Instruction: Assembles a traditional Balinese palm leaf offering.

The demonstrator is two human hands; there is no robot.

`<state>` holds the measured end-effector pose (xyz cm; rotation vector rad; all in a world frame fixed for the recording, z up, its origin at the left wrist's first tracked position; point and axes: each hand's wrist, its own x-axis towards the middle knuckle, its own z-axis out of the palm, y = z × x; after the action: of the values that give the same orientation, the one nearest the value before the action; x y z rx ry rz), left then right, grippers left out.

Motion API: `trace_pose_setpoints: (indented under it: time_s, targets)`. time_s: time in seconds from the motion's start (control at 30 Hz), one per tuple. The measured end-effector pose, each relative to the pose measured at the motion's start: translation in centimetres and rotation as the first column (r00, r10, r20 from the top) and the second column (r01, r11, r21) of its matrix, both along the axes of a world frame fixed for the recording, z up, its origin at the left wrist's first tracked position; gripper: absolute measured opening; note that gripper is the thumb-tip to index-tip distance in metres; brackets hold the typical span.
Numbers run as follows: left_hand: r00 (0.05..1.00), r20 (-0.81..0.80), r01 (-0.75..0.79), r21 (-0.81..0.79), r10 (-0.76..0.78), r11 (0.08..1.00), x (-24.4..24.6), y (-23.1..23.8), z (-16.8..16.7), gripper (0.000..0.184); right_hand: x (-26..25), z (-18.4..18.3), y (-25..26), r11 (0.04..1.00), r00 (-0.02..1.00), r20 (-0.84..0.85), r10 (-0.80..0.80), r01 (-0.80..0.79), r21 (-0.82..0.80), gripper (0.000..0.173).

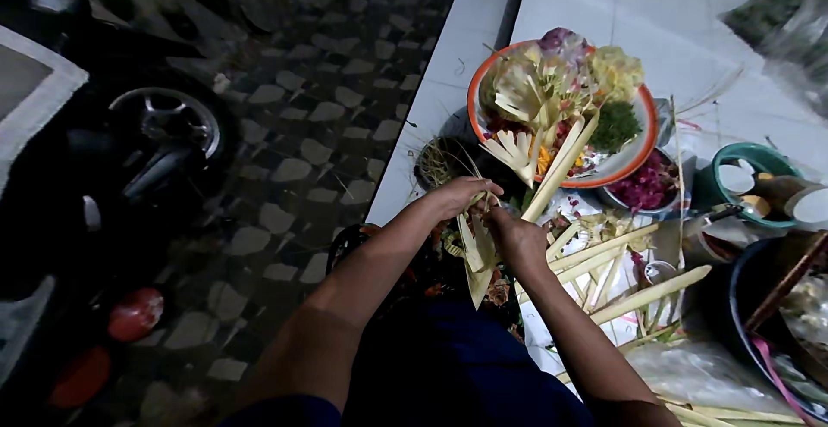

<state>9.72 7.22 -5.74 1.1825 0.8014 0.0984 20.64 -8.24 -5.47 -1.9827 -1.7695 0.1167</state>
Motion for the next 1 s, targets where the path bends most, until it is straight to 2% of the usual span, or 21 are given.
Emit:
trace_pose_setpoints:
  time_s: [0.07,0.13,0.17,0.23,0.3,0.37,0.43,0.53,0.6,0.73,0.8,0.83,0.93,1.0]
  targets:
    - [0.999,-0.005,0.045,0.081,-0.044,0.996,-0.1,-0.1,0.3,0.038,0.1,-0.6,-0.1,1.0,1.0,0.011,0.001,-0.001,-0.014,0.013]
    - [0.992,-0.057,0.122,0.3,-0.11,0.946,-0.3,-0.5,1.1,0.041,0.7,-0.8,-0.1,0.999,0.999,-0.014,0.041,-0.041,-0.026,0.016]
    - [0.987,-0.081,0.161,0.444,-0.14,0.882,-0.4,-0.8,1.4,0.042,1.2,-0.8,-0.1,0.998,0.997,-0.039,0.064,-0.065,-0.023,0.017]
    - [0.979,-0.107,0.195,0.727,-0.172,0.659,-0.7,-1.2,1.8,0.037,2.5,-0.5,0.0,0.997,0.991,-0.112,0.077,-0.074,0.027,0.02]
    - [0.975,-0.105,0.177,0.896,-0.193,0.408,-1.2,-1.5,1.5,0.027,3.9,0.0,0.4,0.998,0.977,-0.21,0.041,-0.032,0.046,0.024]
    - [0.975,-0.122,0.175,0.938,-0.187,0.3,-1.5,-1.9,1.0,0.023,5.1,0.1,1.2,0.997,0.956,-0.293,0.029,-0.007,0.076,0.026]
    - [0.975,-0.107,0.156,0.953,-0.193,0.258,-1.8,-2.2,0.5,0.022,5.9,0.0,2.4,0.996,0.929,-0.365,0.051,-0.023,0.082,0.026]
    - [0.975,-0.034,0.079,0.977,-0.22,0.198,-2.1,-2.4,0.0,0.021,6.6,0.2,4.1,0.989,0.854,-0.516,0.076,-0.13,-0.07,0.029]
    - [0.971,0.006,0.032,0.987,-0.239,0.155,-2.2,-2.4,-0.4,0.019,6.8,0.2,5.0,0.963,0.741,-0.669,0.055,-0.217,-0.161,0.032]
    - [0.96,0.036,-0.004,0.993,-0.277,0.115,-2.3,-2.2,-1.0,0.016,7.4,-0.1,6.7,0.897,0.491,-0.87,0.035,-0.4,-0.19,0.025]
    - [0.958,0.048,-0.013,0.992,-0.282,0.125,-2.4,-2.2,-1.2,0.017,7.9,-0.8,7.5,0.872,0.408,-0.912,0.031,-0.458,-0.175,0.018]
    - [0.961,0.065,-0.023,0.987,-0.269,0.158,-2.4,-2.4,-1.2,0.018,8.0,-1.0,7.8,0.869,0.383,-0.923,0.028,-0.466,-0.167,0.015]
    - [0.976,0.122,-0.054,0.937,-0.178,0.346,-2.7,-2.9,-1.0,0.029,8.2,-1.4,8.1,0.877,0.35,-0.936,0.03,-0.459,-0.144,0.012]
    - [0.979,0.174,-0.117,0.902,-0.103,0.415,-2.9,-3.1,-1.1,0.034,7.9,-1.3,8.0,0.891,0.35,-0.937,0.013,-0.429,-0.148,0.01]
